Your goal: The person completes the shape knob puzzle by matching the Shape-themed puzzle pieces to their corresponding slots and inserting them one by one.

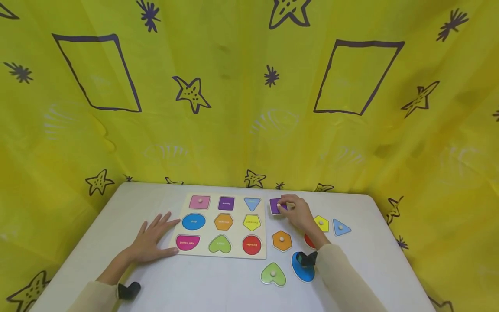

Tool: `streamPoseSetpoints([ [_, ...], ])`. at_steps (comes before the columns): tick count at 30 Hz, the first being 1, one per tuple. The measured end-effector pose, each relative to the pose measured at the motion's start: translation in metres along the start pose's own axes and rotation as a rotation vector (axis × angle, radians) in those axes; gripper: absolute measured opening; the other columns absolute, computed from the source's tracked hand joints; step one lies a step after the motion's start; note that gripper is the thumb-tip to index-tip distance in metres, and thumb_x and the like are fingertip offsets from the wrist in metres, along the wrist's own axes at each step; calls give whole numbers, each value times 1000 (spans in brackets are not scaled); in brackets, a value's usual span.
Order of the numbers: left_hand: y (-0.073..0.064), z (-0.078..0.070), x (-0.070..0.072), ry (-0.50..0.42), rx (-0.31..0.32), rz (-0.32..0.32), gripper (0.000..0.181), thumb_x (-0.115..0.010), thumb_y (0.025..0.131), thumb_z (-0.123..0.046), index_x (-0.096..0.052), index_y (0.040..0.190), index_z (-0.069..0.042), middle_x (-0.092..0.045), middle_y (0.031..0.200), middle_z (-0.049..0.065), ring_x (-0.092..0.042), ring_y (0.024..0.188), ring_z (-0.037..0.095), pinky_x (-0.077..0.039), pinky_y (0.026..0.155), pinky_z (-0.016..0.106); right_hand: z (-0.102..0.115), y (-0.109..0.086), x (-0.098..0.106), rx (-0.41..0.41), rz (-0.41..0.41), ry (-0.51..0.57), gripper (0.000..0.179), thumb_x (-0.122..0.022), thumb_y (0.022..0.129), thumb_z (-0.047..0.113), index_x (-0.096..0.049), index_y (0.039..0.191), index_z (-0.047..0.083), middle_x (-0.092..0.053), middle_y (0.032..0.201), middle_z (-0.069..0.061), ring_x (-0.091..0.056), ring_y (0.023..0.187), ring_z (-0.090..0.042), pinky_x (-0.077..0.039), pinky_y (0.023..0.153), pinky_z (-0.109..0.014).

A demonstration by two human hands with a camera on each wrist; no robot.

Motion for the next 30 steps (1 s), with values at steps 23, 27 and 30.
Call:
streamPoseSetpoints([
  [23, -2, -3, 3, -12, 4, -2, 94, -77, 77, -65, -48, 154, -20, -30, 166, 20, -14, 153, 50, 0, 114, 78, 18, 7, 2, 28, -80, 70, 21, -71, 99, 17, -75, 115, 4, -57, 145, -21, -51, 134, -42, -52, 102, -52],
  [27, -3, -4, 4, -21, 7, -7, 94, -78, 77, -64, -49, 154, -20, -30, 165, 20, -14, 153, 50, 0, 115, 78, 28, 14, -4, 63, -91, 75, 20, -73, 97, 17, -76, 111, 4, -59, 142, -20, -54, 132, -41, -54, 98, -52],
  [30, -3, -5, 5, -21, 6, -7, 94, -78, 77, -64, -49, 154, -19, -30, 165, 20, -14, 153, 50, 0, 115, 78, 36, 20, -11, 93, -94, 80, 18, -74, 95, 16, -77, 108, 4, -62, 138, -20, -56, 128, -40, -55, 96, -51],
])
Point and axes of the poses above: each hand's wrist, its own y-axis towards the middle knuckle, its own x-axis out of the back of the hand, z = x × y, the point moved 5 cm from there along y, towards the middle knuckle
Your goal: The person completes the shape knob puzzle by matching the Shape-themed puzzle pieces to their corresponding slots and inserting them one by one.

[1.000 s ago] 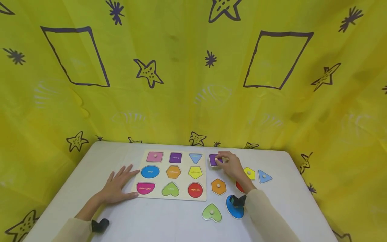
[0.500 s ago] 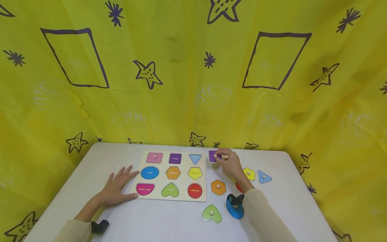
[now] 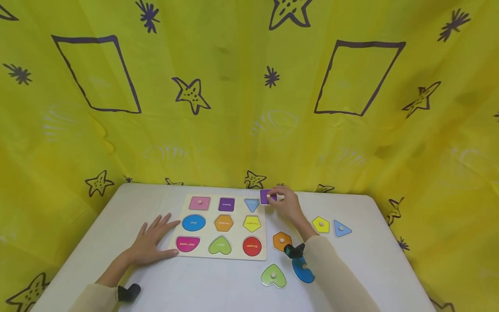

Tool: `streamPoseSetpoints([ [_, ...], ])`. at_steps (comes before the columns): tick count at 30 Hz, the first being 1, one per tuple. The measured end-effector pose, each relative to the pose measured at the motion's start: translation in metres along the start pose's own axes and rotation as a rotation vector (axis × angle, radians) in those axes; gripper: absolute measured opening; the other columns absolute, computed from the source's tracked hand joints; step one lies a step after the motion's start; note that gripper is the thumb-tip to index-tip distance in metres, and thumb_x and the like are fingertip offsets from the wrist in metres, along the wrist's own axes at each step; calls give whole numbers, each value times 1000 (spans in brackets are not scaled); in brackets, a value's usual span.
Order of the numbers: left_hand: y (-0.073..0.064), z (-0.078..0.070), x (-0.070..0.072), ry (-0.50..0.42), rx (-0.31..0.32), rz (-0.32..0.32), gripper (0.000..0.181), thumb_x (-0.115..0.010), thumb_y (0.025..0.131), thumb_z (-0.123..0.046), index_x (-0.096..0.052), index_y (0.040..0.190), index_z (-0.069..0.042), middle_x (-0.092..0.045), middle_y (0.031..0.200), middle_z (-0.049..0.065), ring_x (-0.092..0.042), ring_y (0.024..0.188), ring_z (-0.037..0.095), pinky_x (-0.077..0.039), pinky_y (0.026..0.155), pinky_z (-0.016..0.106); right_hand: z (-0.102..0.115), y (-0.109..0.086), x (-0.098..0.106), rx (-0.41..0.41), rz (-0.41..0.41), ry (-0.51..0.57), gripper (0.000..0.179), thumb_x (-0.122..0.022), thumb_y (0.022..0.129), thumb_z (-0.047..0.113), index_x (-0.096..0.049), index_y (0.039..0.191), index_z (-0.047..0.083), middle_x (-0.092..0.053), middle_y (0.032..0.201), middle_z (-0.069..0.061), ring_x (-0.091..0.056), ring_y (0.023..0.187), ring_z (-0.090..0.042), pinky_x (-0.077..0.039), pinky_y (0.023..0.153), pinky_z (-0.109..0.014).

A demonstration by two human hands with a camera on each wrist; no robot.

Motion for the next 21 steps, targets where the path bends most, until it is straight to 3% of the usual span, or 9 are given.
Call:
streamPoseSetpoints([
  [21, 1, 7, -2, -5, -26, -21, 93, -79, 77, -65, -49, 154, -22, -29, 166, 19, -14, 153, 50, -1, 115, 78, 38, 27, -82, -79, 79, 65, 10, -76, 94, 14, -79, 102, 9, -65, 128, -12, -56, 124, -34, -48, 107, -52],
])
Point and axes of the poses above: each hand's wrist, its own y-axis towards the middle knuckle, its own x-axis out of the back of the hand, z = x × y, the point moved 5 cm from there along y, towards the middle knuckle
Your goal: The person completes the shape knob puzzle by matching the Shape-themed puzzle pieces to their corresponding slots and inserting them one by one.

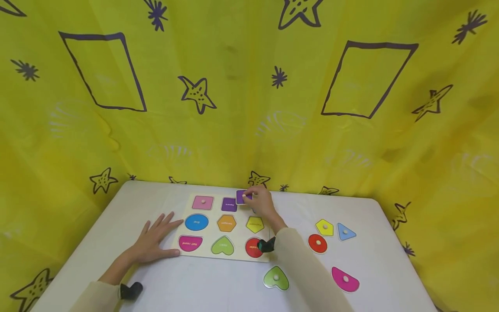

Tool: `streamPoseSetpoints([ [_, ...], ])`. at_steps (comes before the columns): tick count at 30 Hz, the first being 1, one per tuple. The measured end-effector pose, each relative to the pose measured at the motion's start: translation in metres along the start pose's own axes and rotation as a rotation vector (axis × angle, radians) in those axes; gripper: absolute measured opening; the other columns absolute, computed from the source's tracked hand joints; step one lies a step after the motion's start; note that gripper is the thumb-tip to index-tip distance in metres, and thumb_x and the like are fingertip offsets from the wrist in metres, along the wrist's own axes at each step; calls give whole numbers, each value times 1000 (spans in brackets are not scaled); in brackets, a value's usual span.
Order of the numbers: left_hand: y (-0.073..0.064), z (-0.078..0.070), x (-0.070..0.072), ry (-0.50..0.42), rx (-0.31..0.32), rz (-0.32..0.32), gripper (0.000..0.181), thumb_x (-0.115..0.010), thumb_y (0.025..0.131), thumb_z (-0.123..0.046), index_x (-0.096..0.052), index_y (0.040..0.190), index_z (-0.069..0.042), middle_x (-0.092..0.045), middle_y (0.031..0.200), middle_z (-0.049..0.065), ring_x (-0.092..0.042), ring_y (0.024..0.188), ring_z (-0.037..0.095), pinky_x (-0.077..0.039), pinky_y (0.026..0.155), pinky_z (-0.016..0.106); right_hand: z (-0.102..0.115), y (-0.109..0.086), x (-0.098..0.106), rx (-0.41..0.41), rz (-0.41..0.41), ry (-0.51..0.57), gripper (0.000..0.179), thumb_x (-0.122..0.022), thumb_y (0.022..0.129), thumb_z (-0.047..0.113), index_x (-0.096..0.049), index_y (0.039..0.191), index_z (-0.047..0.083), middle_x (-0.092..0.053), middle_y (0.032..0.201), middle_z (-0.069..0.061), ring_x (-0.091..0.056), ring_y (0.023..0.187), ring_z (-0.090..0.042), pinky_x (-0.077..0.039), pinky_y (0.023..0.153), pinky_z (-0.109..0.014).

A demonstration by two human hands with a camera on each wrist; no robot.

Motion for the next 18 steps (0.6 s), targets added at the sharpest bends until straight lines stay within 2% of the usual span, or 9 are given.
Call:
streamPoseSetpoints([
  [2, 1, 1, -1, 1, 4, 4, 94, -79, 76, -66, -49, 154, -22, -28, 167, 18, -14, 153, 49, 0, 115, 77, 2, 2, -7, -2, -2, 9, 9, -76, 94, 15, -79, 100, 9, -65, 127, -12, -57, 124, -35, -48, 107, -52],
  [8, 1, 1, -3, 5, 17, 14, 96, -79, 75, -67, -49, 154, -23, -28, 167, 18, -13, 154, 49, 0, 115, 77, 8, 5, -25, 26, -15, 20, 6, -77, 92, 11, -79, 96, 7, -68, 123, -14, -57, 126, -37, -41, 113, -54],
  [12, 0, 1, -2, 1, 17, 12, 96, -79, 74, -67, -49, 154, -23, -29, 166, 18, -13, 153, 49, 0, 115, 77, 9, 4, -37, 63, -23, -1, 5, -78, 91, 8, -79, 95, 6, -69, 124, -16, -57, 127, -38, -39, 115, -55],
  [18, 1, 2, -3, -11, 7, -3, 97, -80, 73, -67, -50, 153, -22, -29, 166, 20, -13, 153, 49, 1, 115, 78, 7, 4, -49, 53, -28, -65, 7, -78, 91, 13, -81, 95, 9, -68, 128, -13, -51, 130, -36, -33, 115, -55],
])
Point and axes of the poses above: each hand's wrist, its own y-axis towards the middle knuckle, its own x-axis out of the back of the hand, z = x × y, the point moved 5 cm from there along y, towards the middle knuckle
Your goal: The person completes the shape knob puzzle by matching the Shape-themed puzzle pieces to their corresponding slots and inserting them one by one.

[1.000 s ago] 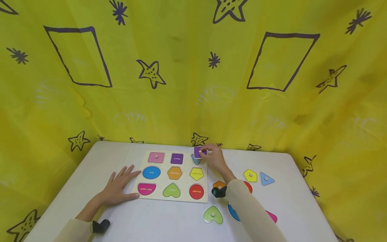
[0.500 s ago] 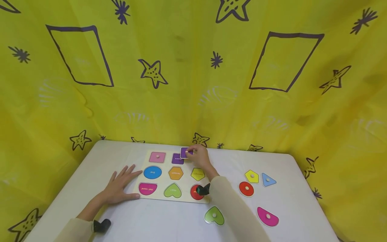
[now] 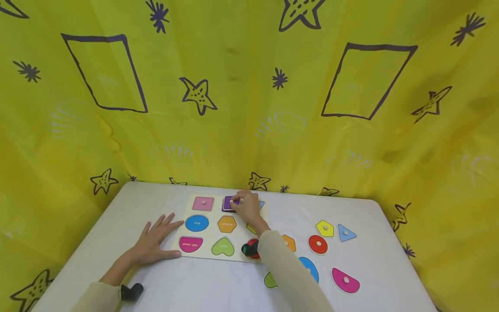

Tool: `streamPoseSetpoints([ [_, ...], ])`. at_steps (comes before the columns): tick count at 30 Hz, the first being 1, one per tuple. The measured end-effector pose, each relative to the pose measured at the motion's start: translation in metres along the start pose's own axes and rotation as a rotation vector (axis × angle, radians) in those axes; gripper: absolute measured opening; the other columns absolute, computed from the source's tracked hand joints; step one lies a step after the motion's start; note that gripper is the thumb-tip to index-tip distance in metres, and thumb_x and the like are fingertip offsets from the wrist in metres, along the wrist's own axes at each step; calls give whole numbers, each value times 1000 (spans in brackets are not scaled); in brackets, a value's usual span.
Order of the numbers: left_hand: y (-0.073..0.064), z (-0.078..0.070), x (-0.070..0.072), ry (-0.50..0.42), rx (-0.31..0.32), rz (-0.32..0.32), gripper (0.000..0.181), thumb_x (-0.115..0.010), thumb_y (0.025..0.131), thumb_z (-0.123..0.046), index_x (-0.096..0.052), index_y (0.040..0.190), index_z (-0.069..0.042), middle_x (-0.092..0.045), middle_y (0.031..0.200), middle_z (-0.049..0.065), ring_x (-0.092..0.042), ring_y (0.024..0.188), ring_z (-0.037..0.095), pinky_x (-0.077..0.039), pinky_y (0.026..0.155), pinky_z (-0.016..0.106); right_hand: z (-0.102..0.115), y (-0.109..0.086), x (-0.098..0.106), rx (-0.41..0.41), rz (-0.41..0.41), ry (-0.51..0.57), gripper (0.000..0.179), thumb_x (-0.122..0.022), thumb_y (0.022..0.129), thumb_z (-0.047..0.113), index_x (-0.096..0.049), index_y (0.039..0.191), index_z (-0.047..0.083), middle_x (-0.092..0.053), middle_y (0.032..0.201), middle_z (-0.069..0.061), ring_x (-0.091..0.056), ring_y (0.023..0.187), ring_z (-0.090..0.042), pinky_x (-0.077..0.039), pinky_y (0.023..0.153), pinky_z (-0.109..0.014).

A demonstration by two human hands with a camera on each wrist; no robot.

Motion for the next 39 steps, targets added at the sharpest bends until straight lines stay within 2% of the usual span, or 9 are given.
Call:
streamPoseSetpoints([
  [8, 0, 0, 0, 15, 9, 9, 97, -79, 73, -68, -49, 154, -23, -29, 166, 19, -13, 153, 49, 0, 115, 78, -1, -2, -6, -28, -12, -42, 7, -80, 90, 17, -83, 94, 11, -67, 128, -10, -46, 128, -36, -32, 110, -55],
  [18, 0, -3, 2, 4, 18, 22, 96, -79, 75, -67, -48, 155, -22, -28, 167, 18, -12, 154, 49, 2, 115, 77, 1, -4, -8, 1, -34, -91, 7, -80, 88, 17, -83, 92, 12, -68, 127, -11, -47, 125, -40, -34, 107, -58],
  [27, 0, -3, 3, 3, 12, 17, 96, -79, 75, -66, -48, 154, -21, -28, 167, 19, -12, 154, 49, 2, 115, 77, 6, -6, -6, 29, -38, -109, 8, -79, 87, 15, -83, 91, 10, -68, 126, -13, -47, 124, -43, -33, 106, -59],
  [39, 1, 0, 1, 9, 10, 11, 96, -79, 75, -66, -48, 155, -23, -28, 167, 18, -13, 154, 48, 1, 116, 77, 4, -5, -7, 23, -30, -88, 8, -80, 88, 16, -83, 93, 10, -67, 127, -13, -46, 126, -40, -33, 108, -57],
])
Point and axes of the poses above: each hand's wrist, its own y-axis towards the middle knuckle, its own x-axis out of the back of the hand, z = x × y, the point moved 5 cm from there along y, towards the middle knuckle
